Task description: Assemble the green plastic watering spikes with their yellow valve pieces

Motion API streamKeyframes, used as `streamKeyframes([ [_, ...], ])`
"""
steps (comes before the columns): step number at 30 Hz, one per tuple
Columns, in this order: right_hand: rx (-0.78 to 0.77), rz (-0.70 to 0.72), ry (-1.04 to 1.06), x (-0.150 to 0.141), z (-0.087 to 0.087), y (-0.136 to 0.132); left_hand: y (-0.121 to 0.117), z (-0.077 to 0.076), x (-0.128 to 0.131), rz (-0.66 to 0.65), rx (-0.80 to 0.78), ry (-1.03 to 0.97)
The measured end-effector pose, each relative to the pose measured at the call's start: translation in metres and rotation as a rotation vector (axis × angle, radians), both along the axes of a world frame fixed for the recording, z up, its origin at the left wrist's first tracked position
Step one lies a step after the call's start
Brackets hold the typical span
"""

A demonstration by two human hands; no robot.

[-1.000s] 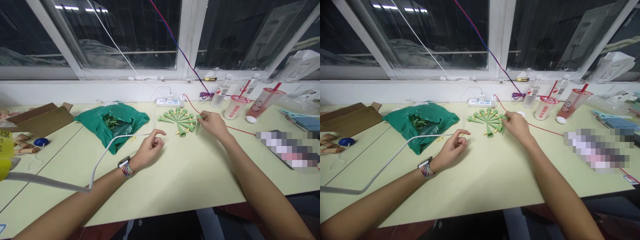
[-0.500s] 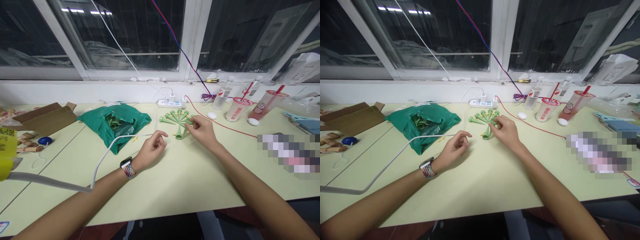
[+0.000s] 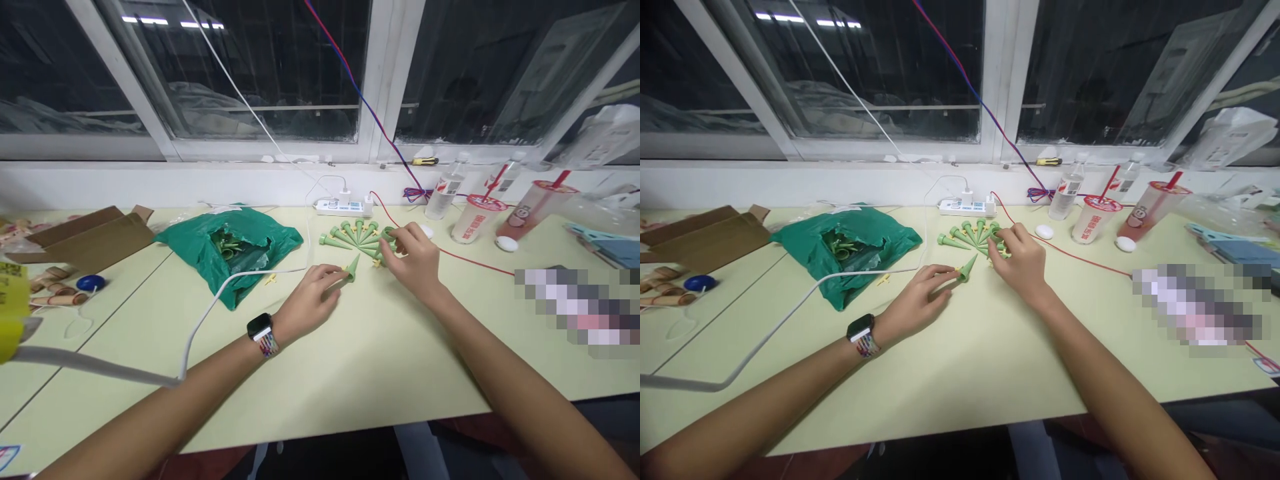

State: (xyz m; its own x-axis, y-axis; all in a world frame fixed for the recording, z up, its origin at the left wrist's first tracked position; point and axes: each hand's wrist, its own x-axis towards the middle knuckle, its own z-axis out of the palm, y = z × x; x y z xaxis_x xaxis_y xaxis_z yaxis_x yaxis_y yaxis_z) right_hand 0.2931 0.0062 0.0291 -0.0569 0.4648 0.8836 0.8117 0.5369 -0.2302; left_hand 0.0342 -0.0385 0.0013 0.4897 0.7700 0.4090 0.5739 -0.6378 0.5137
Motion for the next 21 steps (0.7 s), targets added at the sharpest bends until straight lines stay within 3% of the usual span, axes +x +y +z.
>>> streamKeyframes([
  [6, -0.064, -0.065, 0.218, 0.024, 0.001, 0.02, 0.031, -0.006, 0.017, -0.015, 0.059, 0.047],
  [10, -0.103, -0.063, 0.249, 0.027, -0.001, 0.023, 0.047, -0.003, 0.031, 0.05, 0.057, 0.027],
  [21, -0.178, -0.058, 0.211, 0.02, 0.0, 0.019, 0.046, 0.003, 0.041, 0.085, 0.091, 0.083],
])
